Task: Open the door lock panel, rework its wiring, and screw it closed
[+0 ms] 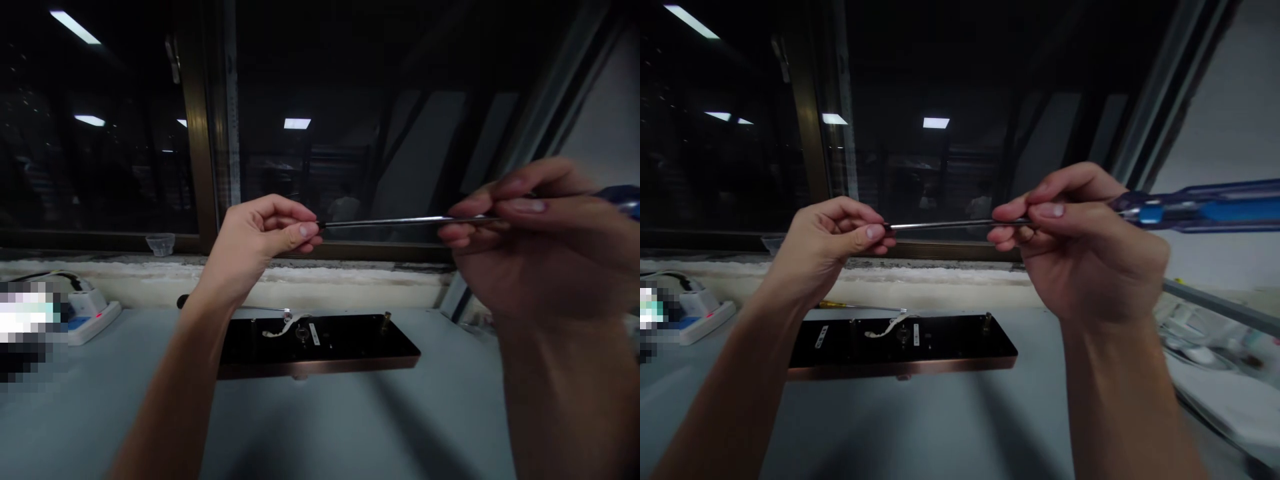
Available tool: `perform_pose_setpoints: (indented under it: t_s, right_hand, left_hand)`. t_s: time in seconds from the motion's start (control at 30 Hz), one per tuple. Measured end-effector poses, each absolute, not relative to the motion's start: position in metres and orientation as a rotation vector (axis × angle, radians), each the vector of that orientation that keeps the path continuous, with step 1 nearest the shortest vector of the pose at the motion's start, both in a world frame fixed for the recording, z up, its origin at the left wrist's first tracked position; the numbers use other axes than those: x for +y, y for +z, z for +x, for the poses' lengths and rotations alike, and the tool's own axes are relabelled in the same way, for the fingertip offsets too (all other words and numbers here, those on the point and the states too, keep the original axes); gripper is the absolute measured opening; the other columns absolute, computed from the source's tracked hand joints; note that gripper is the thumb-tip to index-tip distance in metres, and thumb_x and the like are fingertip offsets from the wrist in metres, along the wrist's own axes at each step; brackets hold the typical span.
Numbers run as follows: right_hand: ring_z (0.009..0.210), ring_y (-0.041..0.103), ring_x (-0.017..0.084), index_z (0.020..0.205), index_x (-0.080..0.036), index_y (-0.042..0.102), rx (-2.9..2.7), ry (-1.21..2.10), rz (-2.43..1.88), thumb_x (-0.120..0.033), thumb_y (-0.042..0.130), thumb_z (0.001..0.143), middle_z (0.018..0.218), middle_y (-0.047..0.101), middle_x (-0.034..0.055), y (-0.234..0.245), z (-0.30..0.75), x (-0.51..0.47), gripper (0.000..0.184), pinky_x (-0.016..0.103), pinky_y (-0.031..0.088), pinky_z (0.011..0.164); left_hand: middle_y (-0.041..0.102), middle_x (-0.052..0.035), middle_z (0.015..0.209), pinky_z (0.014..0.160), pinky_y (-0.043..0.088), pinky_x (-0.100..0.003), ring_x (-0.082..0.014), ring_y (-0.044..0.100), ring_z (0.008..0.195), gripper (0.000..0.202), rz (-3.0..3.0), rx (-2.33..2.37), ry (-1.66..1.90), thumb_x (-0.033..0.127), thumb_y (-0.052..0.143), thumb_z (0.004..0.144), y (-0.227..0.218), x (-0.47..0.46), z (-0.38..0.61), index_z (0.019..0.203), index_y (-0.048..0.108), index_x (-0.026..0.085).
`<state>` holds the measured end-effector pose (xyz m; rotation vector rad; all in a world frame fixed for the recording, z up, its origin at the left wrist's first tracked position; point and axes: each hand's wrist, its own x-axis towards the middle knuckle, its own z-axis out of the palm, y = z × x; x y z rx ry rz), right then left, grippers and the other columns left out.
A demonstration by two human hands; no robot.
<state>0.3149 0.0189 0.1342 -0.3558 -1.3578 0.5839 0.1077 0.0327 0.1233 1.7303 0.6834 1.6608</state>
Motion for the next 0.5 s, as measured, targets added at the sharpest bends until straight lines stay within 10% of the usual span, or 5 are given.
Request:
perform_pose_setpoints:
  t_s: [0.5]
  right_hand:
    - [0.047,0.060,0.013,0.071,-0.020,0.061,-1.488,0.564,-0.469,-0.008,0.058,0.059,0.060,0.066,-0.0008,0.129,0.324,0.024,0.017,0.026,0.051,0.045]
  left_hand:
    - [0.066,-0.0004,0.066,0.061,0.049,-0.024,-0.0143,0.063,0.066,0.006,2.212,0.928,1.273,0.018,0.060,0.071,0.117,0.037,0.106,0.075,0.064,0.016]
